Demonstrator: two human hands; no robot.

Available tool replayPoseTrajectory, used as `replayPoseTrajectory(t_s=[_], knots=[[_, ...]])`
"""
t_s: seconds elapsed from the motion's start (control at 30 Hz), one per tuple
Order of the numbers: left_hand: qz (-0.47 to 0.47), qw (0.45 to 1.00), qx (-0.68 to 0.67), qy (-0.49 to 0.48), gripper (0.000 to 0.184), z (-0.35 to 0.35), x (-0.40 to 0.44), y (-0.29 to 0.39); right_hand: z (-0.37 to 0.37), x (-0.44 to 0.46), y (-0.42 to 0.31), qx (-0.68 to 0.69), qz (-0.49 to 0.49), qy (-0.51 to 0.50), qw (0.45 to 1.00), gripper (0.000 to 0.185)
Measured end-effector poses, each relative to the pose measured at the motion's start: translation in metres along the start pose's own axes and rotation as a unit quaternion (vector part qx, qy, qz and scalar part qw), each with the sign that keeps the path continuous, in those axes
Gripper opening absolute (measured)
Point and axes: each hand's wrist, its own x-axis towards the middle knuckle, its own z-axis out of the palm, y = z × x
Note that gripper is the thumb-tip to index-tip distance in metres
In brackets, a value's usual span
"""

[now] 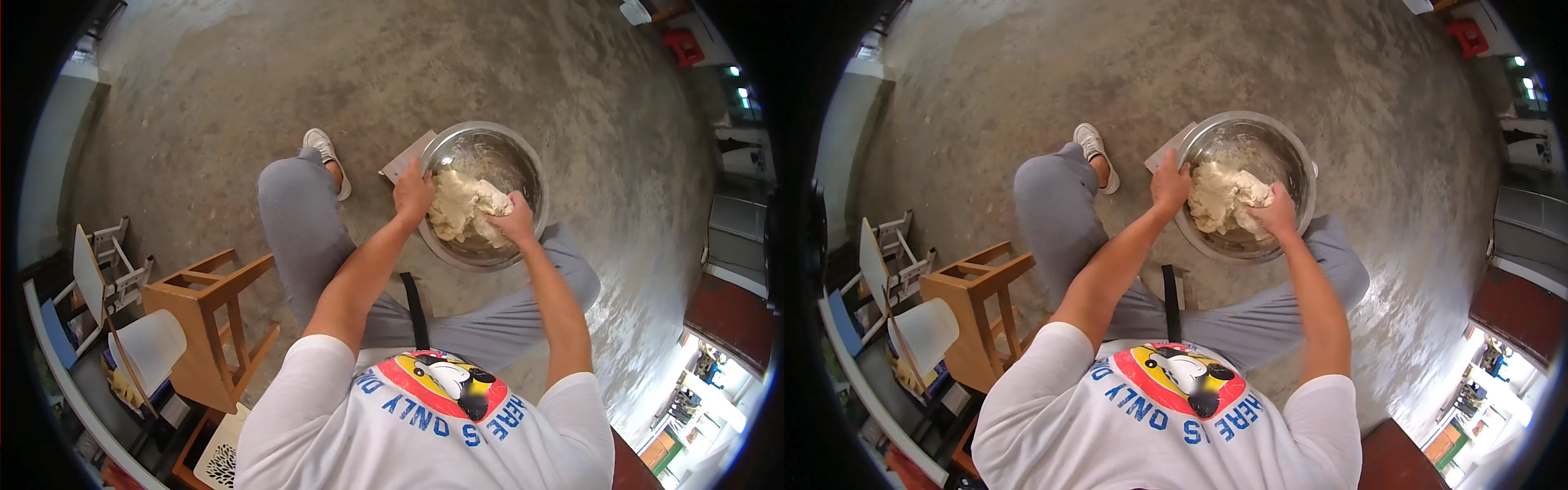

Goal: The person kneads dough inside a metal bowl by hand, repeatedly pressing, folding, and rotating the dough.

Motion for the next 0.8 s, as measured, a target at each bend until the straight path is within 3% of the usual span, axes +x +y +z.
replayPoseTrajectory(t_s=[0.07, 0.1, 0.2, 0.23, 0.33, 0.43, 0.53, 0.57, 0.67, 0.8], knots=[[0.009, 1.0, 0.002, 0.002, 0.024, 0.001, 0.0, -0.004, -0.033, 0.005, -0.026, -0.048, -0.048, -0.015, 0.998, 0.059], [0.015, 1.0, 0.002, 0.003, 0.025, 0.002, 0.001, -0.004, -0.051, 0.005, -0.049, -0.087, -0.058, -0.019, 0.994, 0.046], [0.022, 1.0, -0.007, 0.001, 0.026, 0.001, 0.002, -0.004, -0.055, 0.014, -0.055, -0.173, -0.121, 0.061, 0.976, 0.04], [0.015, 1.0, -0.008, 0.0, 0.027, 0.002, 0.001, -0.003, -0.047, 0.013, -0.056, -0.196, -0.182, 0.097, 0.959, 0.041], [-0.004, 1.0, -0.001, -0.003, 0.03, -0.001, 0.001, 0.002, -0.019, -0.021, -0.076, -0.319, -0.221, 0.173, 0.905, 0.042], [-0.015, 1.0, 0.017, -0.011, 0.032, 0.0, 0.0, 0.006, -0.008, -0.055, -0.089, -0.33, -0.248, 0.184, 0.892, 0.044], [-0.014, 1.0, 0.014, -0.015, 0.031, 0.001, 0.004, 0.006, -0.021, -0.052, -0.079, -0.199, -0.258, 0.13, 0.937, 0.052], [-0.015, 1.0, 0.009, -0.018, 0.031, 0.0, 0.003, 0.006, -0.021, -0.043, -0.069, -0.162, -0.219, 0.112, 0.956, 0.055], [-0.007, 1.0, -0.01, 0.0, 0.03, 0.001, 0.004, 0.003, 0.003, -0.016, -0.058, -0.173, -0.25, 0.176, 0.936, 0.048], [0.029, 0.999, -0.023, 0.038, 0.025, 0.007, 0.003, 0.0, 0.026, -0.002, -0.056, -0.164, -0.254, 0.137, 0.943, 0.043]])
